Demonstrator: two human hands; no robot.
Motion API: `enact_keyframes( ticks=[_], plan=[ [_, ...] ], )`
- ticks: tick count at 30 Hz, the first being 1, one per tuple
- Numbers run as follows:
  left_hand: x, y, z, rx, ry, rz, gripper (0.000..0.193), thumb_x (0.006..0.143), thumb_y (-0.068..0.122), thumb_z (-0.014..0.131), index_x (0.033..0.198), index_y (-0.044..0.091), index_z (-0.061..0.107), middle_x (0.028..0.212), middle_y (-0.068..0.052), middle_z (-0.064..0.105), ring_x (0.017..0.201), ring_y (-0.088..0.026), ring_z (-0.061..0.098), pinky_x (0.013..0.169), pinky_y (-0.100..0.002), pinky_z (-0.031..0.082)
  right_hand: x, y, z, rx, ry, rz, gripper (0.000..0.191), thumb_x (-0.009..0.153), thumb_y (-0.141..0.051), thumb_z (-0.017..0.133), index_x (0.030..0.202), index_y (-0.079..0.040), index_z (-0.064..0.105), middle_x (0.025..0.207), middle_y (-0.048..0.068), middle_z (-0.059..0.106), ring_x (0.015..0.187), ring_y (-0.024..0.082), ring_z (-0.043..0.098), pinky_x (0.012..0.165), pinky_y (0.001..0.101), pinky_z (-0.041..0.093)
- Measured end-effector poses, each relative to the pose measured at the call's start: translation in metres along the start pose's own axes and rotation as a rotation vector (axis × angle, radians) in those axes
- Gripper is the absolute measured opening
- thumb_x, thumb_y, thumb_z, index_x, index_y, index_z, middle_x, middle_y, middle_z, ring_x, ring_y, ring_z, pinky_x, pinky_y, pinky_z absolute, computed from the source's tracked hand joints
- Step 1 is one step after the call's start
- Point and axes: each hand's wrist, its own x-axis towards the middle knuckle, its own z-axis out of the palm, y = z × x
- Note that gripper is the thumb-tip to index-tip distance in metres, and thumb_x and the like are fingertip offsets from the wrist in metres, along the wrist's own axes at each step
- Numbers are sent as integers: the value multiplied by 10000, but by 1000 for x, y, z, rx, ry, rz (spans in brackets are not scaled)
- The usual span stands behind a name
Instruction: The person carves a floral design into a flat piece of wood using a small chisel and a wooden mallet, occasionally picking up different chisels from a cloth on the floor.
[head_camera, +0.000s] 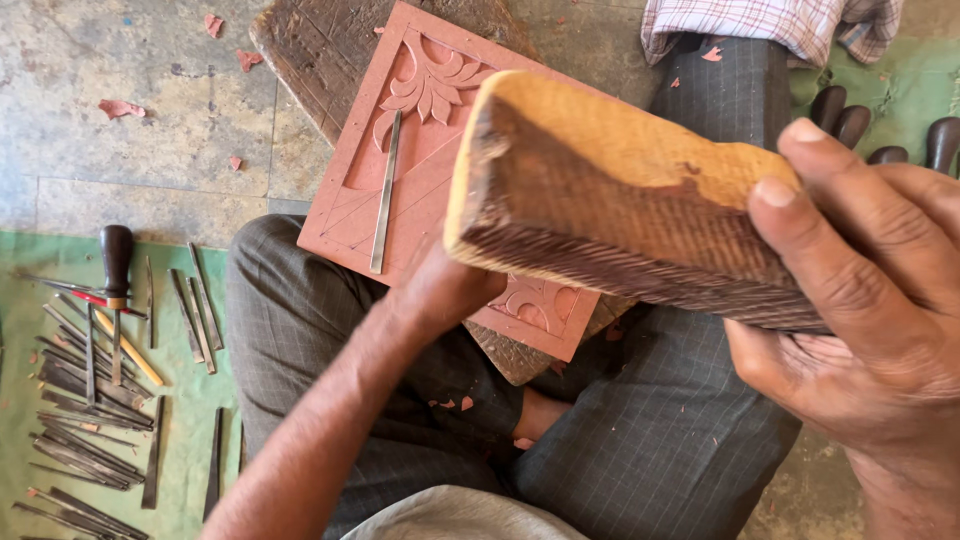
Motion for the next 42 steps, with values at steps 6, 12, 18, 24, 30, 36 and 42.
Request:
enact_keyframes(
  ticks=[6, 12, 18, 24, 30, 36, 42],
  plan=[
    [27, 7, -10, 118, -235, 21, 243, 801, -56, 577, 988, 36, 702, 934, -196, 738, 901, -402, 716, 758, -483, 585, -14, 6, 1, 91, -16, 89, 838, 772, -49, 870, 1524, -129, 509, 1515, 201, 578, 1233, 341, 642, 1006, 392, 612],
    [35, 21, -18, 81, -278, 30, 264, 782, -60, 586, 1006, 29, 692, 932, -178, 749, 907, -380, 723, 750, -481, 576, -20, 8, 10, 344, 58, 157, 767, 890, 13, 782, 1563, -134, 446, 1561, 189, 494, 1260, 263, 671, 944, 274, 626],
    [34, 34, -16, 79, -282, 100, 392, 839, -99, 558, 1185, 65, 637, 1024, -124, 772, 896, -311, 752, 728, -454, 591, -10, 1, 38, 254, 212, 146, 672, 870, -39, 783, 1482, -41, 507, 1294, 204, 677, 1063, 179, 696, 784, 303, 618],
    [33, 33, -14, 138, -320, 101, 457, 831, -128, 533, 1242, 62, 597, 1056, -112, 775, 928, -294, 755, 749, -445, 594, -21, 3, 30, -114, 120, 56, 611, 876, -75, 839, 1428, 23, 598, 1323, 242, 698, 1199, 320, 684, 989, 439, 534],
    [40, 31, -21, 84, -335, 71, 316, 855, -81, 590, 1111, 105, 597, 958, -83, 787, 938, -258, 770, 745, -423, 591, -33, 6, 25, -45, 98, 102, 663, 878, -93, 842, 1478, 14, 580, 1364, 257, 670, 1209, 319, 679, 1051, 406, 563],
    [40, 27, -24, 31, -378, 46, 280, 841, -92, 600, 1046, 90, 543, 893, -87, 768, 930, -272, 765, 691, -447, 566, -27, -2, 26, 56, 128, 153, 699, 880, -98, 846, 1500, 25, 549, 1357, 277, 662, 1252, 322, 675, 1079, 401, 586],
    [39, 24, -17, 108, -303, 264, 463, 806, -107, 594, 1210, 110, 658, 1026, -92, 784, 927, -269, 764, 763, -419, 599, -27, -6, 37, -213, 76, 129, 674, 777, -114, 896, 1385, -30, 618, 1237, 240, 752, 1054, 331, 684, 922, 404, 550]
  ],
)
